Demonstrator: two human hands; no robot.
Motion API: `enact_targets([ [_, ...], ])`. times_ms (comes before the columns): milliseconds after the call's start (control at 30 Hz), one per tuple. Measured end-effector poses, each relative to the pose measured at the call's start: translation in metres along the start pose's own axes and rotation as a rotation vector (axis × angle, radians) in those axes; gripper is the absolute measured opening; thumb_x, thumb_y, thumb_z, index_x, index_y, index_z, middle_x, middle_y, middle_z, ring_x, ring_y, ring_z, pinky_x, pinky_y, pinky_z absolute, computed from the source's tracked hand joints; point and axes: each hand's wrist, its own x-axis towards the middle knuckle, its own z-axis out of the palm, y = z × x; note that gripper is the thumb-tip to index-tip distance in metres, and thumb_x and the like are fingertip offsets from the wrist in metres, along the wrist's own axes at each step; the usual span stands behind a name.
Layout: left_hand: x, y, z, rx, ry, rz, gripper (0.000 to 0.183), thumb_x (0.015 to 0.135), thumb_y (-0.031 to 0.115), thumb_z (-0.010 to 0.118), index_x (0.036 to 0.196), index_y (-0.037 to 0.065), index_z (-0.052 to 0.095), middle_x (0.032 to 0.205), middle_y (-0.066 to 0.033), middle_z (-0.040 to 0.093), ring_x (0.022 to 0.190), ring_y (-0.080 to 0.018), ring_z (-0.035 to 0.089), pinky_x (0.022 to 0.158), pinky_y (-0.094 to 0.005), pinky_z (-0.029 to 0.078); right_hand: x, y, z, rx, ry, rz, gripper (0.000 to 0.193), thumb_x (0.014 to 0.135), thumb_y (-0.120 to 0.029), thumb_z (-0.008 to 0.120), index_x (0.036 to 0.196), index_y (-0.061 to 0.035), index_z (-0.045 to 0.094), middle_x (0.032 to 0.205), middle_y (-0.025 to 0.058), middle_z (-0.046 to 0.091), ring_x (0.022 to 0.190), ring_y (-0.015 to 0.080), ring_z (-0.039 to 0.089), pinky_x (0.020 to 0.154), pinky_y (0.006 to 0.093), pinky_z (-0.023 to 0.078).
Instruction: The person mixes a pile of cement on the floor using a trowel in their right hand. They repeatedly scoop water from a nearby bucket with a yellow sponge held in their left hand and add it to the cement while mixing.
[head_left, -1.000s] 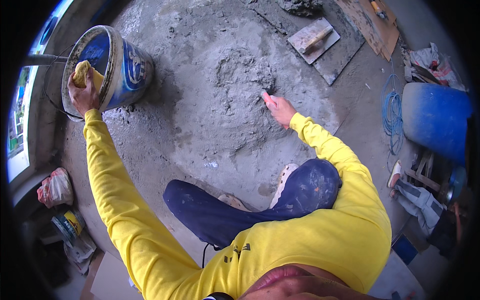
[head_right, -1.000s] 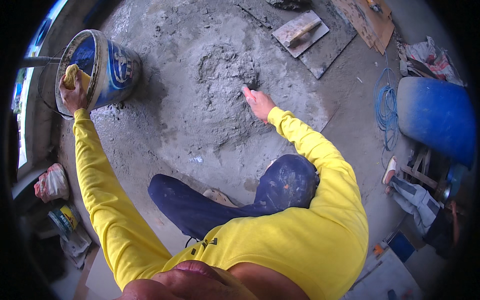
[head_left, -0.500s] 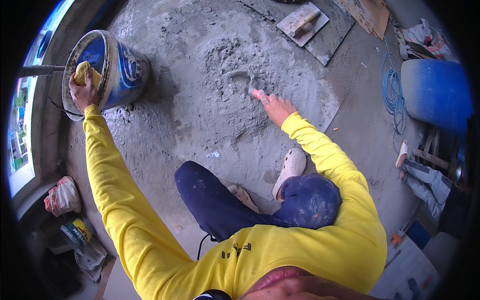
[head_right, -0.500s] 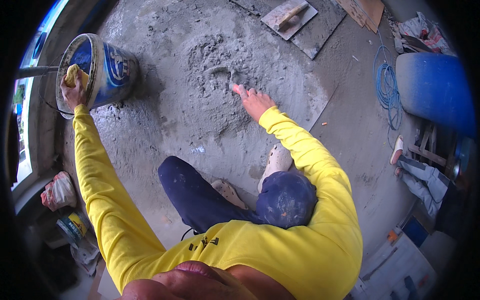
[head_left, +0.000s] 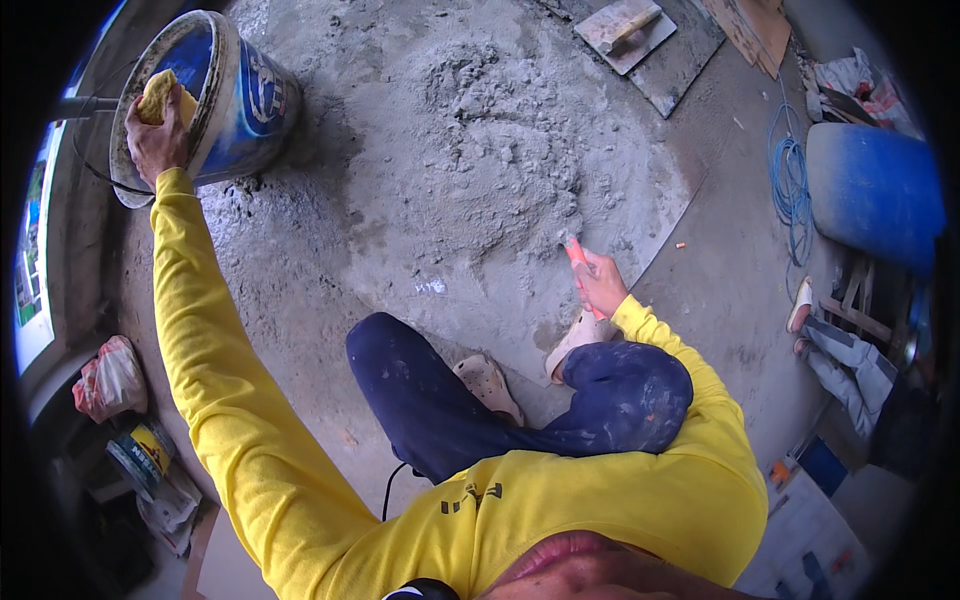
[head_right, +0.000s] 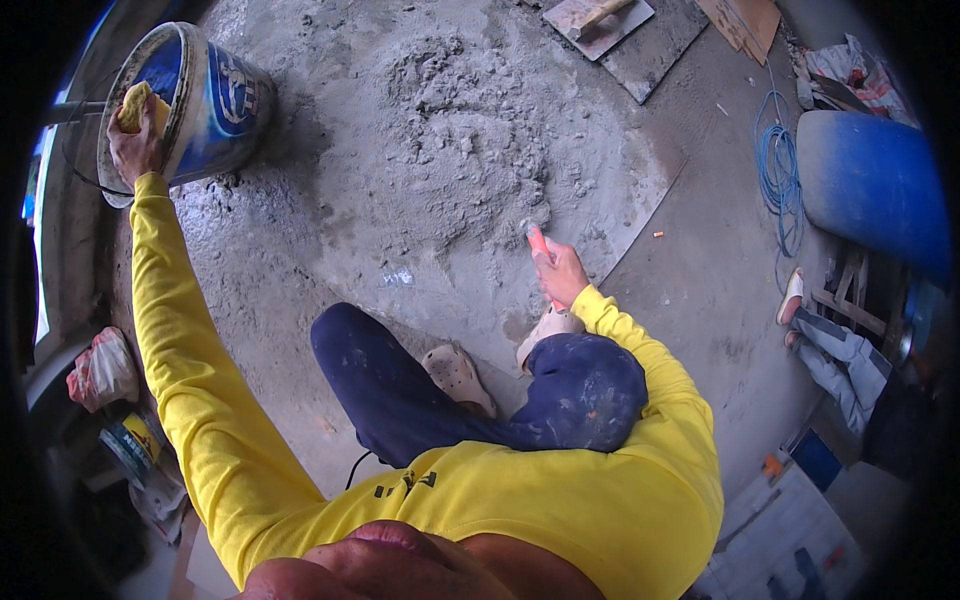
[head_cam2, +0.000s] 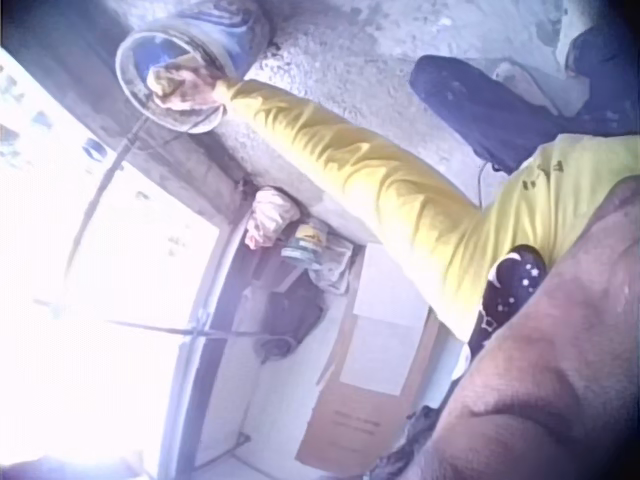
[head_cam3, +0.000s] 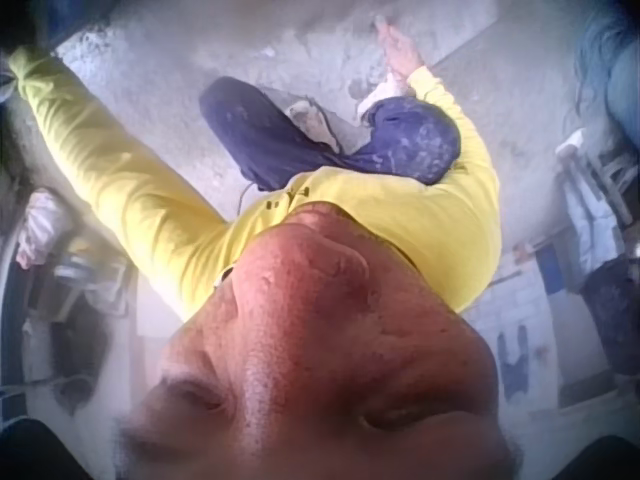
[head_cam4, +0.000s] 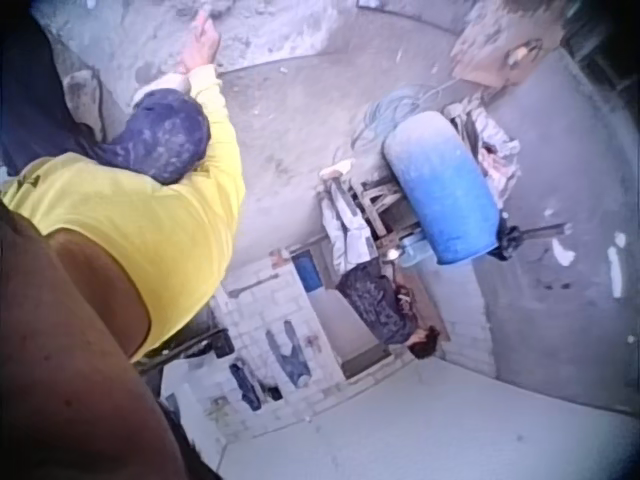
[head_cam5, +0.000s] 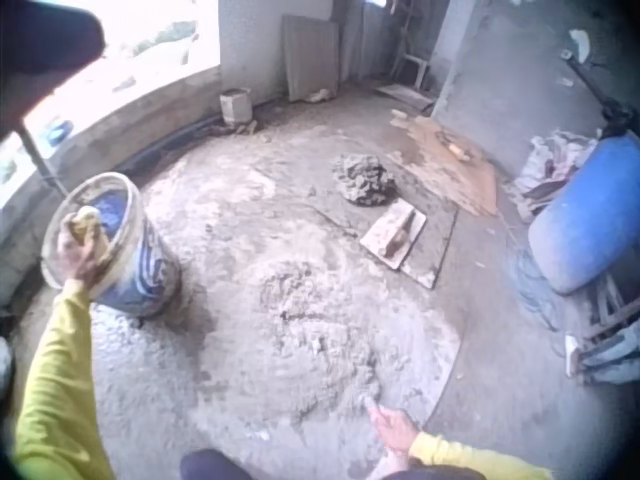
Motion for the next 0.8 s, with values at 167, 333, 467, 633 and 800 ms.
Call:
enact_targets([
  [167, 0.001, 0.005, -0.003, 0.046, 0.006, -0.013, 0.078, 0.076, 0.067, 0.067, 0.132, 0.014, 0.054, 0.125, -0.0171, 0.059, 0.118, -0.0335, 0.057, 0.100, -0.0427, 0.044, 0.073, -0.063, 0.042, 0.254, -0.078, -0.046, 0.014, 0.099, -0.020, 0.051, 0.101, -0.0057, 0.052, 0.068, 0.0005, 0.049, 0.045, 0.0068, 0.043, 0.038, 0.0250, 0.039],
  [333, 0.000, 0.000, -0.009, 0.047, 0.017, -0.021, 0.078, 0.077, 0.067, 0.067, 0.132, 0.014, 0.053, 0.127, -0.0169, 0.058, 0.119, -0.0332, 0.056, 0.100, -0.0428, 0.043, 0.080, -0.108, 0.032, 0.114, -0.124, -0.196, 0.018, 0.099, -0.021, 0.052, 0.105, -0.0046, 0.054, 0.069, 0.0008, 0.050, 0.047, 0.0050, 0.044, 0.038, 0.0237, 0.039],
  [467, -0.001, 0.011, -0.003, 0.019, -0.005, -0.038, 0.077, 0.077, 0.066, 0.067, 0.133, 0.015, 0.052, 0.127, -0.0163, 0.057, 0.120, -0.0326, 0.055, 0.101, -0.0432, 0.043, 0.080, -0.080, 0.004, -0.833, 0.295, -0.531, 0.039, 0.095, -0.018, 0.054, 0.131, -0.0040, 0.048, 0.075, 0.0129, 0.060, 0.065, 0.0261, 0.064, 0.058, 0.0396, 0.052],
  [633, 0.000, 0.008, -0.007, 0.059, -0.069, -0.085, 0.078, 0.078, 0.067, 0.065, 0.135, 0.017, 0.050, 0.130, -0.0166, 0.056, 0.121, -0.0333, 0.054, 0.101, -0.0434, 0.043, 0.027, -0.093, -0.018, -1.266, 0.505, -0.624, 0.053, 0.092, -0.018, 0.057, 0.142, -0.0067, 0.042, 0.097, 0.0254, 0.064, 0.085, 0.0455, 0.063, 0.078, 0.0528, 0.051],
  [800, 0.002, 0.000, -0.004, 0.072, -0.118, -0.091, 0.078, 0.077, 0.068, 0.065, 0.135, 0.018, 0.049, 0.132, -0.0163, 0.055, 0.122, -0.0336, 0.054, 0.102, -0.0434, 0.043, -0.036, -0.027, -0.072, -0.865, 0.428, -0.751, 0.048, 0.090, -0.014, 0.060, 0.135, -0.0004, 0.051, 0.092, 0.0230, 0.066, 0.090, 0.0439, 0.064, 0.083, 0.0472, 0.050],
])
